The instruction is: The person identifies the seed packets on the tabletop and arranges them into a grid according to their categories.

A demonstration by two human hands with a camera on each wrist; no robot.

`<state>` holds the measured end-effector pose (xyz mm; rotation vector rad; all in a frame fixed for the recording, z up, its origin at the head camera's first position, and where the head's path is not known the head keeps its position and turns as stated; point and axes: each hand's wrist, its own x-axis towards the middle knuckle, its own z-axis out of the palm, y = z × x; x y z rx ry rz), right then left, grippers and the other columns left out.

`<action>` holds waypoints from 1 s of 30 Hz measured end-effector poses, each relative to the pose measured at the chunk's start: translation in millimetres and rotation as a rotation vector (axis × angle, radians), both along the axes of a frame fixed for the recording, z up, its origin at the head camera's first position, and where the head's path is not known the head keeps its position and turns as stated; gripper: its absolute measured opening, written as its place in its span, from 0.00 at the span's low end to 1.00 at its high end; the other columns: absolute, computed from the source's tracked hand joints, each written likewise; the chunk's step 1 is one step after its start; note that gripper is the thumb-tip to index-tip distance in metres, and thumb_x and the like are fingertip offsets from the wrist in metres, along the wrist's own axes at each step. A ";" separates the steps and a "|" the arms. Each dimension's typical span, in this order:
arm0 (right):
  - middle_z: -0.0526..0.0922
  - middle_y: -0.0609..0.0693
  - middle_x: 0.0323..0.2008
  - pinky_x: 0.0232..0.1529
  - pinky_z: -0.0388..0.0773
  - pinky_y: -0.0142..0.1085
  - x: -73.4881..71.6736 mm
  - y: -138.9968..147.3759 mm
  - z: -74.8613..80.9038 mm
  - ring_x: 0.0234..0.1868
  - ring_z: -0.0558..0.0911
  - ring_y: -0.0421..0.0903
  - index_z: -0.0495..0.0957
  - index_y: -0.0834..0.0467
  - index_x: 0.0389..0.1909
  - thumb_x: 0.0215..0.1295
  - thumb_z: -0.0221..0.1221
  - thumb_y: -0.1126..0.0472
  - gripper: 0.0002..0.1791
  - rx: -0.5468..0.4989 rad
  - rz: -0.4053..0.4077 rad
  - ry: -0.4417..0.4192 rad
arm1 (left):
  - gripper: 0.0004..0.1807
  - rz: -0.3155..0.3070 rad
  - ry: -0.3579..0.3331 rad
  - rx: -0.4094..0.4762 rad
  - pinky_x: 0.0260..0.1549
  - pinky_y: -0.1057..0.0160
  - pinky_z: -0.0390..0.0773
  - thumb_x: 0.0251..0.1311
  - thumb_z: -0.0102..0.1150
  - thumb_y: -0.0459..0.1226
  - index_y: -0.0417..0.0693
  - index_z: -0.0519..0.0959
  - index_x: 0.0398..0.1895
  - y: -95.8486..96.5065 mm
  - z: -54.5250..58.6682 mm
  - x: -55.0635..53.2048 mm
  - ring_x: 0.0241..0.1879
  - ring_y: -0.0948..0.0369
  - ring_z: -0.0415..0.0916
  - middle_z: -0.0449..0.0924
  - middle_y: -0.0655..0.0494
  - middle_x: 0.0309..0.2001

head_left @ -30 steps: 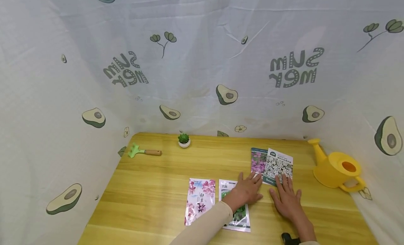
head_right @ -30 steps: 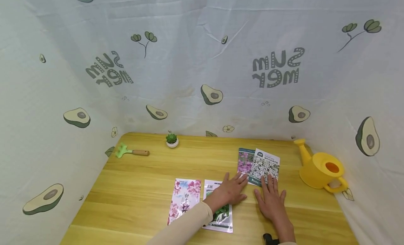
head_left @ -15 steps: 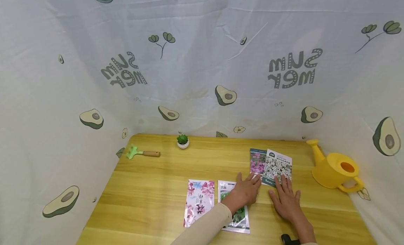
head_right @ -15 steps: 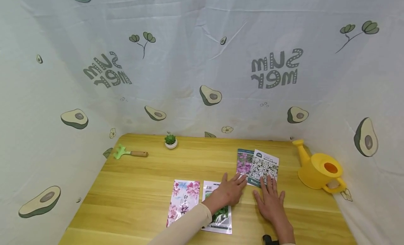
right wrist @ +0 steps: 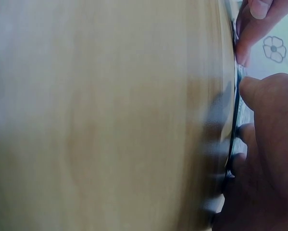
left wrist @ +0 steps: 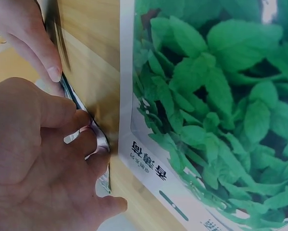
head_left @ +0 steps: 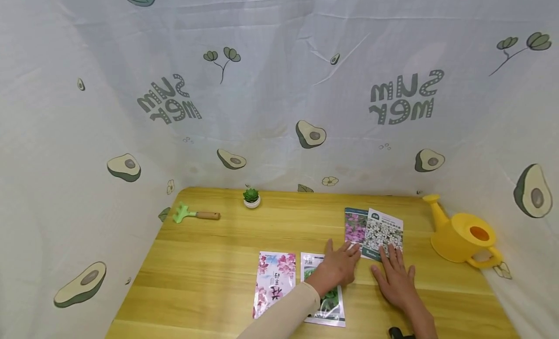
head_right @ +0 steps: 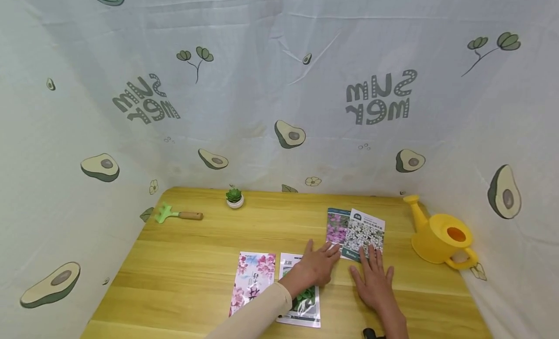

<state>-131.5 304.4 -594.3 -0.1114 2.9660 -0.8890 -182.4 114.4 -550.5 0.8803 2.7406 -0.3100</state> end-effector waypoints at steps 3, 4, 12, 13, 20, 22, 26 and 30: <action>0.40 0.77 0.83 0.66 0.29 0.88 0.5 -0.6 -1.9 0.84 0.35 0.76 0.50 0.72 0.83 0.87 0.49 0.48 0.40 -0.014 -0.001 0.021 | 0.37 0.009 -0.015 -0.009 0.81 0.53 0.57 0.77 0.54 0.56 0.80 0.56 0.86 -0.6 2.4 -0.2 0.83 0.76 0.45 0.45 0.85 0.85; 0.41 0.77 0.83 0.66 0.29 0.88 0.3 -1.1 -2.0 0.84 0.35 0.76 0.51 0.72 0.83 0.86 0.50 0.48 0.41 -0.017 -0.002 0.025 | 0.36 0.011 -0.019 -0.012 0.81 0.53 0.57 0.78 0.53 0.56 0.80 0.55 0.86 -0.9 3.4 -0.1 0.83 0.76 0.45 0.45 0.85 0.85; 0.40 0.77 0.83 0.66 0.30 0.88 -0.4 0.4 -2.2 0.84 0.35 0.76 0.49 0.72 0.83 0.87 0.48 0.47 0.41 -0.005 0.000 0.008 | 0.35 0.018 -0.030 0.017 0.81 0.51 0.57 0.78 0.54 0.54 0.80 0.58 0.85 -5.0 6.8 -2.7 0.83 0.76 0.47 0.47 0.84 0.84; 0.40 0.77 0.83 0.67 0.30 0.88 -0.2 0.4 -1.5 0.84 0.35 0.76 0.50 0.72 0.83 0.87 0.48 0.46 0.41 -0.005 -0.002 0.004 | 0.35 0.017 -0.032 0.024 0.81 0.51 0.57 0.78 0.54 0.54 0.80 0.59 0.85 -6.0 7.1 -3.4 0.83 0.76 0.47 0.48 0.84 0.84; 0.38 0.77 0.83 0.67 0.29 0.87 0.8 2.0 -1.7 0.83 0.34 0.76 0.49 0.72 0.83 0.87 0.48 0.46 0.42 0.005 -0.010 -0.005 | 0.36 0.015 -0.057 0.048 0.82 0.50 0.56 0.78 0.54 0.51 0.78 0.58 0.85 -11.5 8.0 -7.8 0.83 0.75 0.47 0.47 0.82 0.85; 0.39 0.77 0.83 0.68 0.30 0.87 0.8 1.7 -0.8 0.83 0.34 0.76 0.49 0.72 0.83 0.87 0.48 0.46 0.42 0.010 -0.010 -0.006 | 0.36 0.015 -0.056 0.048 0.82 0.50 0.56 0.78 0.54 0.51 0.78 0.58 0.85 -12.4 8.2 -8.5 0.83 0.75 0.47 0.47 0.82 0.85; 0.38 0.77 0.83 0.68 0.30 0.87 0.8 1.8 -0.4 0.83 0.34 0.77 0.49 0.72 0.83 0.87 0.47 0.46 0.41 0.016 -0.010 -0.013 | 0.36 0.014 -0.052 0.050 0.82 0.50 0.56 0.77 0.55 0.51 0.78 0.59 0.85 -14.0 9.0 -8.8 0.83 0.75 0.48 0.48 0.82 0.85; 0.39 0.78 0.83 0.67 0.29 0.87 1.6 0.6 -1.8 0.83 0.35 0.77 0.50 0.73 0.83 0.87 0.48 0.47 0.41 0.006 -0.011 0.004 | 0.36 0.017 -0.067 0.050 0.82 0.50 0.57 0.77 0.55 0.49 0.77 0.60 0.85 -17.9 9.5 -12.0 0.83 0.74 0.48 0.49 0.82 0.85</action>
